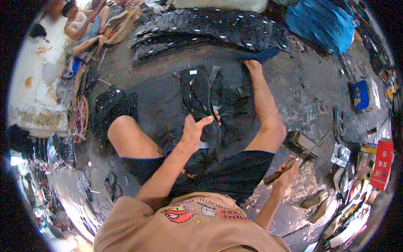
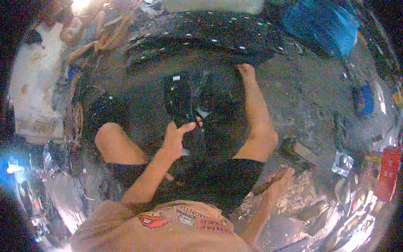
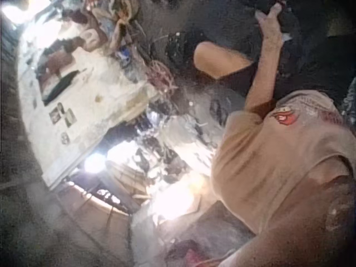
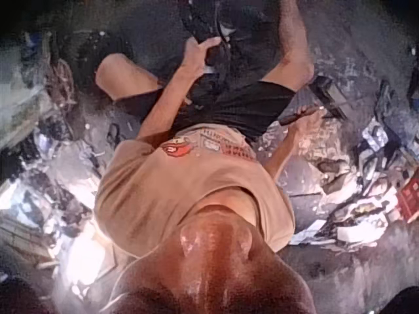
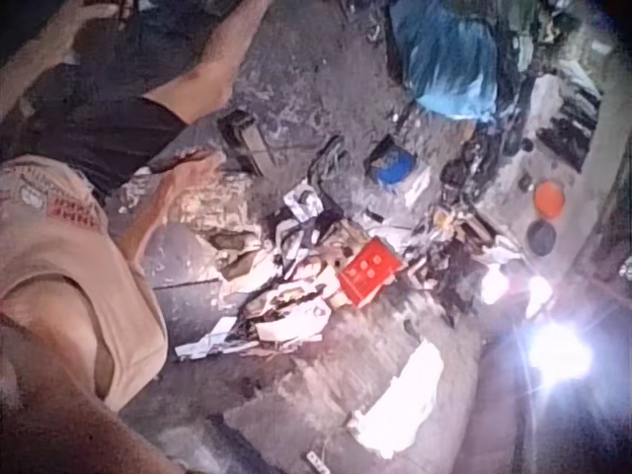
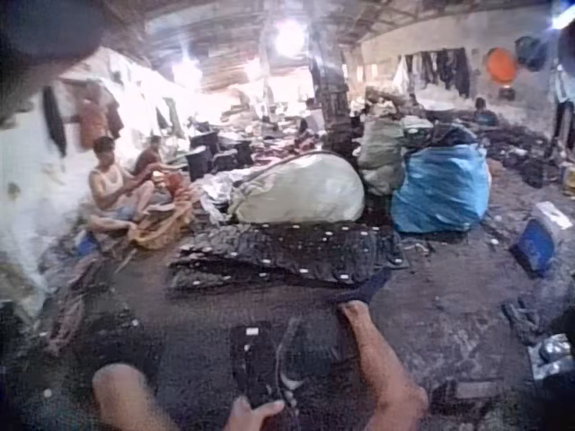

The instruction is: The person sits on the floor and uses a curved blade to trim the edges of black rubber flip-flop soles. They repeatedly pick up soles, cut along the perimeter, and place the trimmed pieces into a growing pile.

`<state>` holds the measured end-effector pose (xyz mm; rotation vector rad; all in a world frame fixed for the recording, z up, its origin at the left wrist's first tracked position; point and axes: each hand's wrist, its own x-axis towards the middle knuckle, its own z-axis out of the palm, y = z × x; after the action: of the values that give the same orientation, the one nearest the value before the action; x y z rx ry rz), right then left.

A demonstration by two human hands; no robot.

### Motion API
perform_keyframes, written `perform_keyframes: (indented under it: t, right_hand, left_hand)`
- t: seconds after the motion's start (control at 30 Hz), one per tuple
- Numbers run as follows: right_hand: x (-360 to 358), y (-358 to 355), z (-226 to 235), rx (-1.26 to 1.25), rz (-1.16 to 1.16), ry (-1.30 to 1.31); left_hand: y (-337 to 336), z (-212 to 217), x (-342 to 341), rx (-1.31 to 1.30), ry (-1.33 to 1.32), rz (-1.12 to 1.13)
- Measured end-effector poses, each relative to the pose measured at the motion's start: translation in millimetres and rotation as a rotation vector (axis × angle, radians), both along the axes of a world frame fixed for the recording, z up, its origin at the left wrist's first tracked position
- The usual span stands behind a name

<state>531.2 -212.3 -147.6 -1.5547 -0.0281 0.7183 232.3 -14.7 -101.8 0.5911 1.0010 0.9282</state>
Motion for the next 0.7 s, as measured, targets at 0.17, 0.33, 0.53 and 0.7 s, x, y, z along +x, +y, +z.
perform_keyframes:
  t: [0.17,0.33,0.53,0.7]
  right_hand:
    - [-81,51,66,0.019,0.553,-0.199]
    - [-157,36,111,0.021,1.269,-0.324]
    - [-167,2,110,-0.211,1.521,-0.448]
    - [-165,14,100,-0.243,1.537,-0.462]
  left_hand:
    - [-29,83,-53,0.21,0.386,0.12]
    - [-58,88,-69,0.154,0.444,0.319]
    - [-64,78,-84,0.103,0.513,0.417]
    - [-67,60,-94,0.191,0.565,0.33]
